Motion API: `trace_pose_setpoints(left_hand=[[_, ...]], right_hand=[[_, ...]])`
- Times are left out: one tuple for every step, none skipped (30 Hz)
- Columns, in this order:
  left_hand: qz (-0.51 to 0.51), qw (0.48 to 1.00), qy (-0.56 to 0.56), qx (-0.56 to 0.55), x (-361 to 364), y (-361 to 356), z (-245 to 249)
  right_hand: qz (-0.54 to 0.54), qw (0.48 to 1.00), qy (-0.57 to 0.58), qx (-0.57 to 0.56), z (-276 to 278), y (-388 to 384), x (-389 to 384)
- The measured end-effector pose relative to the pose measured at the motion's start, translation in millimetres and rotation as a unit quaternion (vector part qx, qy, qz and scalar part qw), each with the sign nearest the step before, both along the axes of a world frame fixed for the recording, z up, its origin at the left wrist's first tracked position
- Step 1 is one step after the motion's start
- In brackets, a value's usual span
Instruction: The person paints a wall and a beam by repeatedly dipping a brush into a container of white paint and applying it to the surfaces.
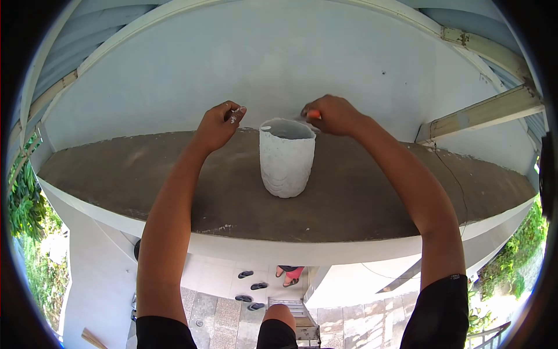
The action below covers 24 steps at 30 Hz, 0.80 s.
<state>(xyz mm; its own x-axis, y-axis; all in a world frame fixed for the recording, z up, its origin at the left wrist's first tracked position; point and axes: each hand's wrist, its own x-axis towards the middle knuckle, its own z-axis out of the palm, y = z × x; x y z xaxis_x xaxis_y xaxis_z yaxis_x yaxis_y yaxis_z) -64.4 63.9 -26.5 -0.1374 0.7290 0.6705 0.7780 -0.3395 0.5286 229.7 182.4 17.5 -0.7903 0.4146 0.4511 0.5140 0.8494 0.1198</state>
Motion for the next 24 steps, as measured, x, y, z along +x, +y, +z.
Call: trace_pose_setpoints(left_hand=[[0.0,1.0,0.006,0.01,0.7,0.0,-1.3],[-0.001,1.0,0.006,0.012,2.0,-0.4,-1.0],[-0.006,1.0,0.001,0.008,3.3,-0.8,-1.0],[-0.011,1.0,-0.005,0.005,4.2,-1.7,-1.0],[-0.011,1.0,-0.004,0.006,3.7,-1.4,-1.6],[-0.012,1.0,-0.002,0.013,2.3,0.6,-3.0],[-0.013,1.0,0.001,0.018,0.8,2.7,-4.4],[-0.012,1.0,0.003,0.02,-0.1,3.7,-4.8],[-0.005,1.0,0.009,0.018,-1.6,4.6,-5.0],[0.002,1.0,0.015,0.015,-3.9,5.3,-4.8],[0.004,1.0,0.017,0.016,-4.3,4.7,-2.5],[0.013,1.0,0.013,0.008,-3.5,4.6,-1.6],[0.021,1.0,0.008,-0.001,-2.3,4.1,-2.8],[0.022,1.0,0.008,-0.003,-3.1,4.9,-3.9],[0.01,1.0,0.005,0.005,-4.2,5.5,-4.4],[-0.002,1.0,0.001,0.012,-4.9,5.6,-5.7],[-0.002,1.0,0.001,0.011,-5.7,5.8,-6.1],[-0.001,1.0,-0.001,0.011,-6.4,6.2,-5.5],[0.0,1.0,-0.003,0.011,-6.4,6.5,-5.6],[-0.001,1.0,-0.005,0.012,-6.3,6.3,-5.8],[-0.007,1.0,-0.007,0.012,-6.4,6.1,-6.2],[-0.013,1.0,-0.009,0.012,-6.4,6.0,-6.6],[-0.012,1.0,-0.009,0.013,-5.1,4.8,-6.1],[0.0,1.0,-0.003,0.006,-4.3,3.5,-5.3]], right_hand=[[-0.001,1.0,0.0,0.001,5.5,-1.1,0.8],[0.02,0.997,0.036,-0.068,11.0,-0.5,1.2],[0.042,0.987,0.073,-0.137,15.3,0.4,1.2],[0.042,0.987,0.074,-0.136,10.5,11.6,-1.5],[0.066,0.991,0.066,-0.096,-0.8,31.6,-6.5],[0.09,0.993,0.058,-0.055,-3.4,35.2,-10.2],[0.091,0.993,0.06,-0.054,-2.6,40.1,-11.3],[0.044,0.999,0.021,-0.008,2.5,35.6,-14.5],[-0.003,0.999,-0.019,0.038,7.3,31.2,-18.3],[0.0,0.999,-0.017,0.039,10.4,29.5,-22.4],[-0.006,0.996,-0.021,0.09,13.5,31.5,-26.6],[-0.012,0.99,-0.026,0.14,16.2,33.8,-29.4],[-0.011,0.99,-0.027,0.139,20.0,36.6,-30.0],[0.014,0.978,0.018,0.209,26.4,39.9,-29.1],[0.038,0.958,0.063,0.278,30.3,42.4,-28.1],[0.032,0.951,0.088,0.294,34.5,44.7,-25.1],[0.032,0.951,0.088,0.293,37.9,44.9,-23.2],[0.049,0.935,0.147,0.32,42.1,44.8,-21.1],[0.066,0.913,0.204,0.346,45.8,44.6,-18.2],[0.039,0.921,0.199,0.332,46.9,34.0,-15.1],[0.039,0.921,0.198,0.334,40.7,38.1,-13.7],[0.021,0.939,0.142,0.312,32.0,45.9,-13.5],[0.004,0.953,0.087,0.29,27.5,43.7,-13.5],[0.005,0.953,0.086,0.291,21.9,41.3,-12.5]])
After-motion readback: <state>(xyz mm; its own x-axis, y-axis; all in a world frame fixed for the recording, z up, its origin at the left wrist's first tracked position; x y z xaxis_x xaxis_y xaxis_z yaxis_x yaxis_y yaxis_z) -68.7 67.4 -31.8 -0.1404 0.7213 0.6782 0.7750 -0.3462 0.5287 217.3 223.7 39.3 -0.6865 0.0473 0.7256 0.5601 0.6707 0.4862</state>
